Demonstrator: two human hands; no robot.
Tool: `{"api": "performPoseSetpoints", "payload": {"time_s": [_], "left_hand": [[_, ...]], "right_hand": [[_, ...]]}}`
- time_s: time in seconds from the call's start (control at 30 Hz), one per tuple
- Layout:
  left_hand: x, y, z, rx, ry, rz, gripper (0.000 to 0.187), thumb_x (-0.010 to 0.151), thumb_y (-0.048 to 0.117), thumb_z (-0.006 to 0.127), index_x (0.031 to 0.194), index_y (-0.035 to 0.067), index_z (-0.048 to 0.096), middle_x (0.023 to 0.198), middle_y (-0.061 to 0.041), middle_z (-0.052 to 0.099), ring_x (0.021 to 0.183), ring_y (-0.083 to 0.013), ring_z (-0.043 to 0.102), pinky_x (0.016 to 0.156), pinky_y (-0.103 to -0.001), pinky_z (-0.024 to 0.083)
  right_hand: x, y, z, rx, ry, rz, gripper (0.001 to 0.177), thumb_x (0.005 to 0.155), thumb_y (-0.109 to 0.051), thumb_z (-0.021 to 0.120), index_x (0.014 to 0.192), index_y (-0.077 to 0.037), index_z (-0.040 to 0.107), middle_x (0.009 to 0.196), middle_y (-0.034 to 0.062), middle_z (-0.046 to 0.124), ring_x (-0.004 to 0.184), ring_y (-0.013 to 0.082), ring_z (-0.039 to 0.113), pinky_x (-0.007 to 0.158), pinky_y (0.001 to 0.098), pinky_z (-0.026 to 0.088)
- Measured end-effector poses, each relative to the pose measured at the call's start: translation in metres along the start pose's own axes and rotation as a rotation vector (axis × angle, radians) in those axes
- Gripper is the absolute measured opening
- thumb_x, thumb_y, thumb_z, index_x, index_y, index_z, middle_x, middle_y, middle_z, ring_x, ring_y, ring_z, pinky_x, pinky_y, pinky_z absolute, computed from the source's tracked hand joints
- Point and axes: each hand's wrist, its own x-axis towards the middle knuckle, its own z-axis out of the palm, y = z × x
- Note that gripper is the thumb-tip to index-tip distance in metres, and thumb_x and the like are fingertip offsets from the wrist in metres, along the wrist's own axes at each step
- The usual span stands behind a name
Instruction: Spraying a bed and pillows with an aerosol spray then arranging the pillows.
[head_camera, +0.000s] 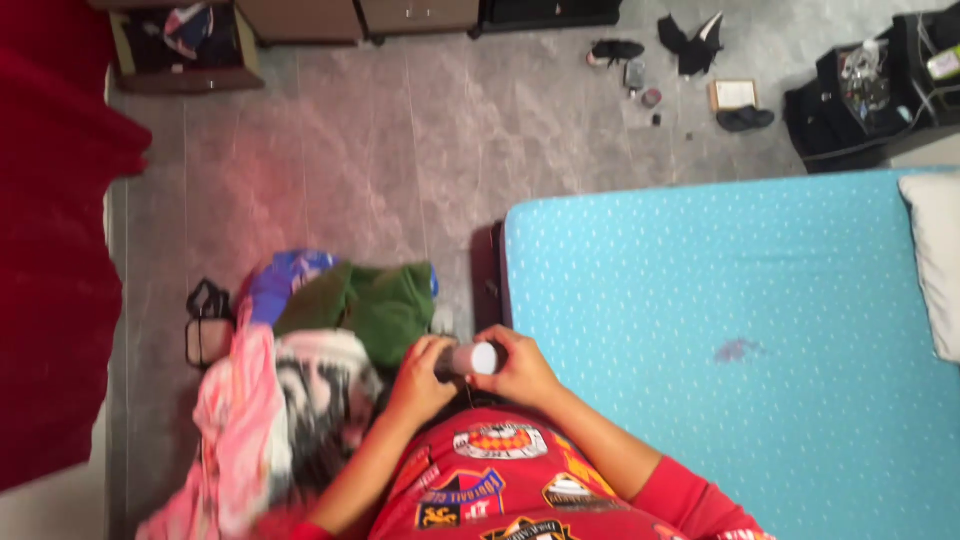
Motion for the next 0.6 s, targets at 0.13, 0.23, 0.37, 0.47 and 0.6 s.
{"api": "performPoseSetpoints", "payload": {"time_s": [0.13,0.23,0.37,0.47,0.6], "left_hand": [[0.089,-0.03,-0.004,-0.056,-0.017,0.047,0.063,0.058,0.014,0.092,0.116,0.006,0.066,0.117,-0.014,0.064,0.112,-0.0365,0.062,0.095,-0.043,0.051],[0.173,-0.052,-0.017,-0.054,-0.046,0.06,0.062,0.057,0.01,0.09,0.115,0.006,0.068,0.117,-0.014,0.065,0.111,-0.0365,0.063,0.096,-0.043,0.051],[0.293,-0.065,-0.048,-0.099,-0.102,0.101,0.061,0.059,0.009,0.088,0.117,0.005,0.066,0.119,-0.014,0.064,0.113,-0.0371,0.062,0.096,-0.043,0.052],[0.382,-0.059,-0.065,-0.052,-0.135,0.164,0.066,0.055,0.009,0.089,0.116,0.004,0.065,0.117,-0.016,0.063,0.113,-0.0399,0.06,0.095,-0.045,0.051],[0.491,-0.049,-0.063,-0.032,-0.302,0.158,0.063,0.059,0.012,0.088,0.118,0.005,0.065,0.119,-0.015,0.065,0.111,-0.0389,0.063,0.091,-0.045,0.053]], "right_hand": [[0.09,0.002,-0.018,-0.071,0.08,-0.074,0.05,0.063,-0.023,0.093,0.104,-0.006,0.069,0.092,0.0098,0.075,0.084,0.0206,0.074,0.076,0.033,0.06],[0.168,-0.006,-0.032,-0.104,0.088,-0.111,0.05,0.062,-0.022,0.093,0.103,-0.006,0.069,0.095,0.0108,0.073,0.086,0.024,0.073,0.078,0.0347,0.059],[0.272,-0.033,-0.057,-0.143,0.116,-0.161,0.053,0.061,-0.021,0.093,0.105,-0.006,0.068,0.099,0.012,0.07,0.092,0.0284,0.07,0.081,0.0373,0.056],[0.346,-0.051,-0.094,-0.16,0.143,-0.188,0.055,0.062,-0.019,0.091,0.109,-0.005,0.067,0.101,0.0124,0.069,0.093,0.0289,0.069,0.08,0.0375,0.056],[0.408,-0.063,-0.139,-0.106,0.259,-0.122,0.058,0.064,-0.018,0.091,0.115,-0.006,0.066,0.104,0.012,0.07,0.093,0.0265,0.071,0.079,0.0363,0.057]]}}
